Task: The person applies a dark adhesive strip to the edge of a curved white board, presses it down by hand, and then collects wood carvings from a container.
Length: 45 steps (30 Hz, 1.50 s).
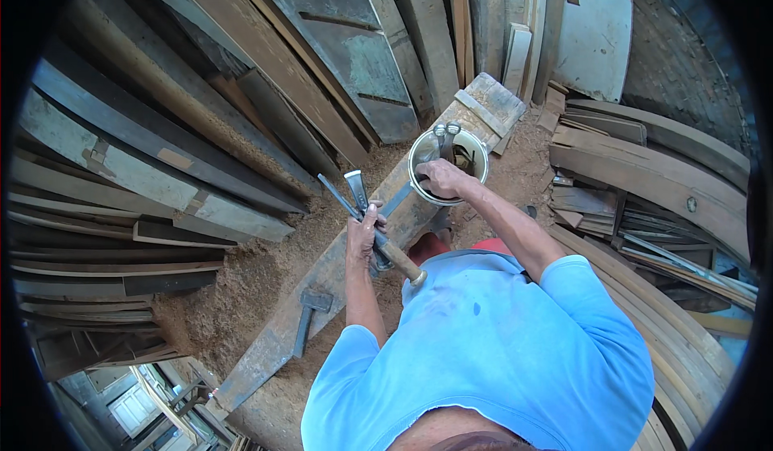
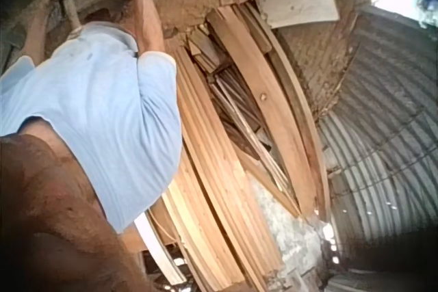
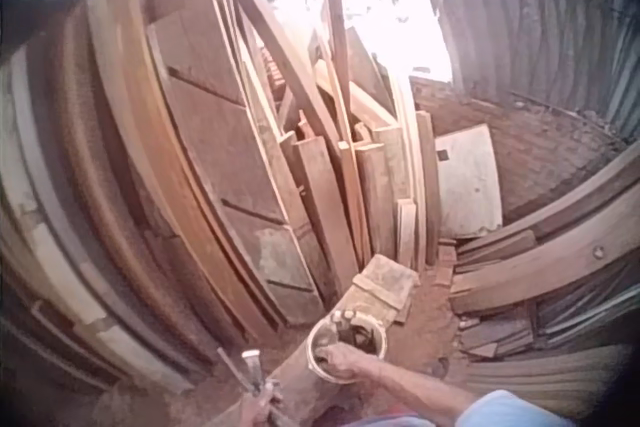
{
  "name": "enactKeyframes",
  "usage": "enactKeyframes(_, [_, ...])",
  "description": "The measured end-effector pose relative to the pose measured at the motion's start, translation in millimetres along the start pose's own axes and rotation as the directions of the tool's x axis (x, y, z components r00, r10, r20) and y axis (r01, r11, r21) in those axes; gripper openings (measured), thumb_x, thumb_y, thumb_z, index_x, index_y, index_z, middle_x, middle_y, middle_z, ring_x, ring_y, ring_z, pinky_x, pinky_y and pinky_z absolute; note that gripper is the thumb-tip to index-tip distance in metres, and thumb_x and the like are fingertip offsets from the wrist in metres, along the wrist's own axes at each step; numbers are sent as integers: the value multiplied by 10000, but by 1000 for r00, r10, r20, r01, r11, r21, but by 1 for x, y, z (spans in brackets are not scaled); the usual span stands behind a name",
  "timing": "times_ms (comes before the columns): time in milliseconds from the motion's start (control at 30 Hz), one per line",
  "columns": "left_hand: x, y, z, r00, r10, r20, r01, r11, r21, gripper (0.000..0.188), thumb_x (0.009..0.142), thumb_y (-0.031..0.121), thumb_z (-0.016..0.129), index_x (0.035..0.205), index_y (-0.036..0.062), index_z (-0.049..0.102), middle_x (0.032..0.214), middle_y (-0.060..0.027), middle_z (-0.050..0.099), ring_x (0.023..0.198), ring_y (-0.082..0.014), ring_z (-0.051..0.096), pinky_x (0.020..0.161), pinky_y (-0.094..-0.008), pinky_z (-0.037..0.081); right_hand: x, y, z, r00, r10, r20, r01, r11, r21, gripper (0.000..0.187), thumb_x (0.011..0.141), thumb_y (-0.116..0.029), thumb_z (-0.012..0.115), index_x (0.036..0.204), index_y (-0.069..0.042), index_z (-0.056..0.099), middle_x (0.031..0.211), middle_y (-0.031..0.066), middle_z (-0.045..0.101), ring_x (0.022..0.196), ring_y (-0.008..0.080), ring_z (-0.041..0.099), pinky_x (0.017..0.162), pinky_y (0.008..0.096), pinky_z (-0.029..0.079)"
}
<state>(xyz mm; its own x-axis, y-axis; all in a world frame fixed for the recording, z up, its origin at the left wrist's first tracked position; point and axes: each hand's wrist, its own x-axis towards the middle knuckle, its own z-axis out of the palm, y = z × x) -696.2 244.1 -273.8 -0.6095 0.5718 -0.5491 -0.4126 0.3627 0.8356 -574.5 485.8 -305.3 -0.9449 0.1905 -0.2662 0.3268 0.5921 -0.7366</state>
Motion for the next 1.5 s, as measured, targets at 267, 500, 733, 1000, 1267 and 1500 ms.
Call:
enactKeyframes(267, [7,22,19,999,-32,42,38,989,-142,355,953,344,653,1111,27,627,717,-37,613,568,-123,584,527,-277,514,0,4,9,989,13,-145,-11,1000,19,216,841,-124,550,984,21,620,947,251,685,936,410,663,820,504,509])
enactKeyframes(500, [2,59,38,991,-45,123,103,850,-517,267,980,278,610,1095,38,578,763,-71,629,608,-177,632,573,-354,571,-63,-9,-88,803,390,-451,114,642,758,99,923,-115,474,952,-39,531,821,34,638,724,128,598,683,311,511])
enactKeyframes(733, [1,61,135,900,-126,418,371,724,-581,243,1000,280,572,1032,40,578,1046,-201,679,957,-317,689,839,-475,595,-164,-37,-92,987,159,0,-94,581,809,430,904,-368,657,1140,-12,612,935,0,574,821,99,525,679,292,458])
enactKeyframes(1000, [-18,23,218,871,-189,453,402,805,-437,313,1001,271,582,1143,-2,526,1103,-176,668,988,-243,659,839,-393,563,-201,-46,-72,951,274,141,-288,631,721,703,765,-520,751,1163,32,574,973,102,618,908,194,588,815,344,492])
enactKeyframes(1267, [-5,23,217,861,-87,501,151,985,-89,545,981,439,588,1212,-54,561,1154,-167,620,1065,-195,585,896,-350,492,-188,-52,-69,929,367,53,-316,710,629,580,765,-343,723,1167,42,559,958,99,599,804,197,597,750,351,515])
enactKeyframes(1500, [34,74,165,847,136,513,-206,975,81,411,1018,345,529,1266,20,562,1190,-132,632,1094,-208,596,919,-345,480,-208,-51,-89,948,317,22,-136,343,930,480,779,-297,719,1118,14,584,914,60,616,833,144,591,766,299,497])
